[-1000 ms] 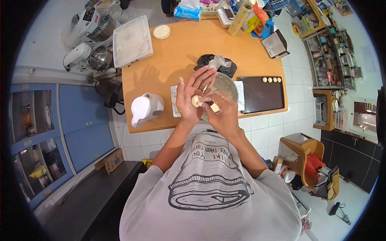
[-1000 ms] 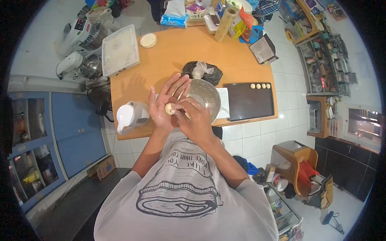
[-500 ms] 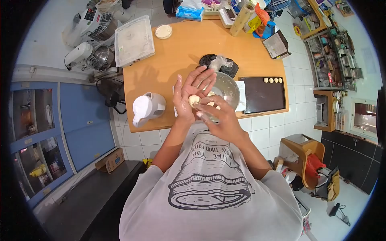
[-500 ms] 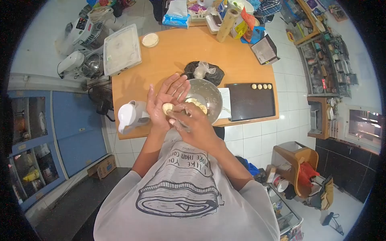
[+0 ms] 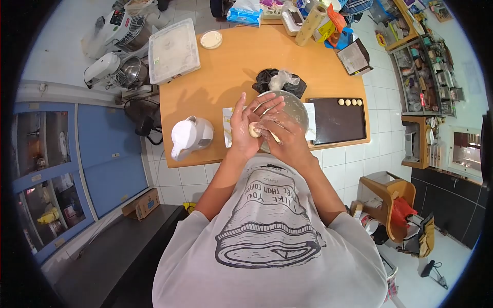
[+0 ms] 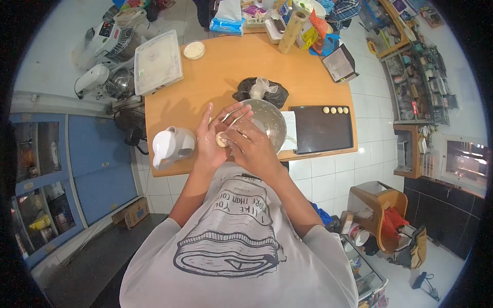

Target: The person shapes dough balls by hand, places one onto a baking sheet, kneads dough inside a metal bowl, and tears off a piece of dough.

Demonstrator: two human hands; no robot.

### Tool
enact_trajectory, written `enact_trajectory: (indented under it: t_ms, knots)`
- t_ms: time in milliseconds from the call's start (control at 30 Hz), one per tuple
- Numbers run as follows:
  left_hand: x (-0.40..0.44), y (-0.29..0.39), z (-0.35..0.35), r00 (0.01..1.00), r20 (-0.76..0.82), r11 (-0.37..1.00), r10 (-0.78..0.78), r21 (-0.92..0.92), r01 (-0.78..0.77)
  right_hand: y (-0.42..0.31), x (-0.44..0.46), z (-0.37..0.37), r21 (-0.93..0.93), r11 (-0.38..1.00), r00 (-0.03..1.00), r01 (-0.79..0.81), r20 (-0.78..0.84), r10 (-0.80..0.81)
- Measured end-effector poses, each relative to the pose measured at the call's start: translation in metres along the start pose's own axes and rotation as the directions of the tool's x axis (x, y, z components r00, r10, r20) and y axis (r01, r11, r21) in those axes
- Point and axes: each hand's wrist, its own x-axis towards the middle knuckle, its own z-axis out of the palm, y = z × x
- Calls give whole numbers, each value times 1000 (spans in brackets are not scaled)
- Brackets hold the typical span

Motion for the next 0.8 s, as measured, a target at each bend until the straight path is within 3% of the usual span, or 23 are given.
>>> enact_trajectory:
  t_ms: [67,233,533,633,800]
  knots:
    - [1,-4,-5,999,-41,999,13,-29,-14,1,-3,5,-47,998,997,44,-56,-47]
    - [3,-4,-7,997,-69,998,20,-57,-24,-3,-8,-6,58,998,999,4,51,-7]
    - [10,-10,-11,991,-54,992,-125,12,126,12,-5,-16,68,992,988,-107,121,98]
    - [10,-13,-10,995,-44,995,-86,54,89,14,-3,-21,138,974,977,-177,140,158]
    - [13,-22,3,979,-117,980,170,123,-155,12,2,-22,163,969,981,-186,79,175]
